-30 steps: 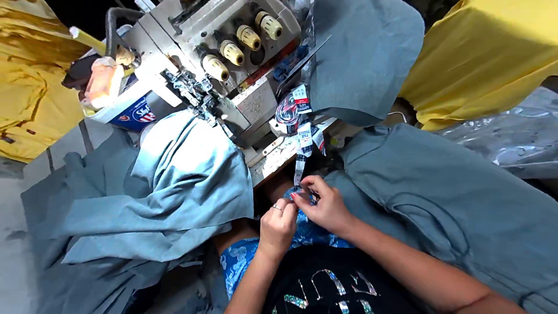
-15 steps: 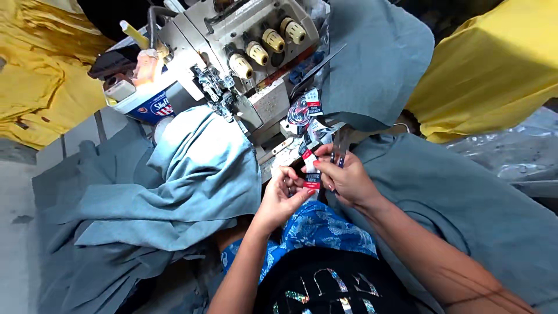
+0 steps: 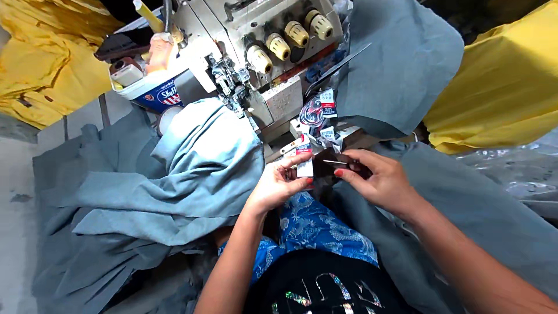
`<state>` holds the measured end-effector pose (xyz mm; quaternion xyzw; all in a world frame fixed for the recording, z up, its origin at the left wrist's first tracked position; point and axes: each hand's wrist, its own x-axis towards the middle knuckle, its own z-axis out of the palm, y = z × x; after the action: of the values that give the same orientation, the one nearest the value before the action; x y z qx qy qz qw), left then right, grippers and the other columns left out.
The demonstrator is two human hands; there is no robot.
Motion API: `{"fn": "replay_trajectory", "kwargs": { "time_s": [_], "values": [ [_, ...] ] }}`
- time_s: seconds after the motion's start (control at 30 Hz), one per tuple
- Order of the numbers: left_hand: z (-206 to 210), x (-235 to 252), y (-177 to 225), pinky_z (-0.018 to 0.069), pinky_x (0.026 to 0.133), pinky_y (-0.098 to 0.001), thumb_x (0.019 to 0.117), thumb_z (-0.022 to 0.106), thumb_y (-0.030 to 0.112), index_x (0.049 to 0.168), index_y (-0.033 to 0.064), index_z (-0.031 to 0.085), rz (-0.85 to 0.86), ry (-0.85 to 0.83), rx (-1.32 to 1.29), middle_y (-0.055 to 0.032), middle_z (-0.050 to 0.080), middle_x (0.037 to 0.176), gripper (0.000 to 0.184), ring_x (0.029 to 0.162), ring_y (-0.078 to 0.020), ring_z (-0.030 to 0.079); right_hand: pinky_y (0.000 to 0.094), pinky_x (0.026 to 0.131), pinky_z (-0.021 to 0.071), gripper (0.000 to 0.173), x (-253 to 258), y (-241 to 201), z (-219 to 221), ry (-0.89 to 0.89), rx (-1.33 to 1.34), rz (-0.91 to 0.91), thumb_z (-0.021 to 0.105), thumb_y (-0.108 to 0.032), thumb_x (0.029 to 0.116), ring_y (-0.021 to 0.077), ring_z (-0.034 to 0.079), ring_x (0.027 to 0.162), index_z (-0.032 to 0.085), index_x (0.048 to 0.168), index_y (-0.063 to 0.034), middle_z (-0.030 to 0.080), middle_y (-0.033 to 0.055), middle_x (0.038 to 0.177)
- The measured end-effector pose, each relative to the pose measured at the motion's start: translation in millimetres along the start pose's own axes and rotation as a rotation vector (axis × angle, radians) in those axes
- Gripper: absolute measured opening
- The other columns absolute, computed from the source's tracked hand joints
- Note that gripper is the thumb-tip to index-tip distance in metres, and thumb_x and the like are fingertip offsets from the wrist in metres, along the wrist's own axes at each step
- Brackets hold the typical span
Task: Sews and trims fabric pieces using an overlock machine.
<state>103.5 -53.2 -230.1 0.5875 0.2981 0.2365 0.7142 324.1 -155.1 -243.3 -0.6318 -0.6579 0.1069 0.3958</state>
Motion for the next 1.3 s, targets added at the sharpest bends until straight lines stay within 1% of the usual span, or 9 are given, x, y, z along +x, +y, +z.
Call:
{"fn": "replay_trajectory", "kwargs": {
  "time_s": [0.07, 0.13, 0.2, 0.3, 0.47, 0.7, 1.13, 1.23, 1.3],
  "values": [
    [-1, 2, 0, 0.0594, 0.077, -0.0194, 0.0838, 0.069, -0.013, 0.138, -0.0008, 0.059, -0.004, -0.01, -0.001, -0.0031, 0.07, 0.124, 0.057, 0.078, -0.0005, 0.068, 0.0451, 0.057, 0.053, 0.033, -8, 1, 3, 0.03, -0.228, -0.125, 0.058, -0.03, 0.1003, 0.0305, 0.068, 0.07, 0.075, 0.103, -0.0022, 0.069, 0.0144, 0.08],
    [-2, 3, 1, 0.0586, 0.076, -0.0186, 0.0824, 0.07, -0.014, 0.142, 0.0009, 0.057, -0.005, -0.033, 0.004, -0.003, 0.067, 0.13, 0.062, 0.077, 0.0, 0.067, 0.0449, 0.054, 0.0504, 0.03, -11, 0, 11, 0.045, -0.365, -0.208, 0.055, -0.025, 0.102, 0.0338, 0.067, 0.067, 0.075, 0.098, -0.0029, 0.066, 0.0146, 0.073],
    [-2, 4, 1, 0.0584, 0.075, -0.0181, 0.0816, 0.07, -0.014, 0.143, 0.0004, 0.056, 0.005, -0.058, 0.0, -0.0044, 0.065, 0.135, 0.065, 0.077, 0.0004, 0.067, 0.0422, 0.051, 0.0466, 0.029, -8, -5, 17, 0.045, -0.426, -0.265, 0.053, -0.021, 0.1029, 0.0328, 0.064, 0.063, 0.074, 0.096, -0.0037, 0.062, 0.0131, 0.068],
    [-3, 5, 0, 0.0569, 0.07, -0.0162, 0.0795, 0.07, -0.016, 0.142, 0.0, 0.056, 0.02, -0.071, 0.001, -0.0029, 0.066, 0.134, 0.066, 0.072, 0.0023, 0.063, 0.0413, 0.049, 0.0415, 0.024, -1, -13, 23, 0.037, -0.47, -0.318, 0.053, -0.016, 0.1012, 0.0325, 0.061, 0.062, 0.073, 0.098, -0.0038, 0.058, 0.0133, 0.068],
    [-5, 4, -4, 0.0556, 0.068, -0.0151, 0.0785, 0.069, -0.018, 0.143, -0.0003, 0.055, 0.021, -0.089, 0.014, -0.0037, 0.067, 0.131, 0.068, 0.071, 0.0028, 0.062, 0.0409, 0.05, 0.0393, 0.021, 6, -20, 29, 0.045, -0.484, -0.378, 0.054, -0.012, 0.0983, 0.0324, 0.06, 0.064, 0.074, 0.1, -0.004, 0.059, 0.0134, 0.07],
    [-6, 6, -8, 0.0544, 0.066, -0.0148, 0.077, 0.069, -0.019, 0.142, 0.0009, 0.057, 0.037, -0.096, -0.012, -0.0036, 0.066, 0.132, 0.069, 0.069, 0.0025, 0.061, 0.0396, 0.05, 0.0376, 0.022, 6, -21, 34, 0.052, -0.484, -0.378, 0.053, -0.013, 0.0996, 0.0301, 0.058, 0.063, 0.074, 0.099, -0.0049, 0.058, 0.0121, 0.07],
    [-8, 7, -11, 0.0556, 0.068, -0.015, 0.0772, 0.068, -0.02, 0.142, -0.0003, 0.057, 0.022, -0.126, -0.019, -0.0045, 0.066, 0.133, 0.069, 0.072, 0.002, 0.063, 0.0396, 0.049, 0.0366, 0.024, 3, -20, 37, 0.027, -0.514, -0.363, 0.053, -0.011, 0.0985, 0.0308, 0.058, 0.06, 0.076, 0.1, -0.0058, 0.055, 0.0118, 0.066],
    [-9, 7, -11, 0.0549, 0.067, -0.0148, 0.0783, 0.071, -0.016, 0.148, 0.0002, 0.05, 0.008, -0.14, -0.003, -0.0058, 0.064, 0.136, 0.074, 0.071, 0.0025, 0.062, 0.0401, 0.049, 0.0365, 0.026, 3, -19, 36, 0.02, -0.485, -0.348, 0.051, -0.013, 0.0999, 0.0312, 0.057, 0.059, 0.076, 0.098, -0.0062, 0.054, 0.0113, 0.065],
    [-9, 0, -4, 0.0543, 0.066, -0.0154, 0.0819, 0.073, -0.009, 0.157, 0.008, 0.038, 0.001, -0.136, 0.153, -0.0062, 0.061, 0.139, 0.084, 0.071, 0.0017, 0.061, 0.0402, 0.05, 0.0412, 0.029, 3, -20, 36, 0.059, -0.359, -0.281, 0.051, -0.019, 0.1027, 0.0297, 0.061, 0.062, 0.074, 0.096, -0.0041, 0.058, 0.0114, 0.067]
  ]
}}
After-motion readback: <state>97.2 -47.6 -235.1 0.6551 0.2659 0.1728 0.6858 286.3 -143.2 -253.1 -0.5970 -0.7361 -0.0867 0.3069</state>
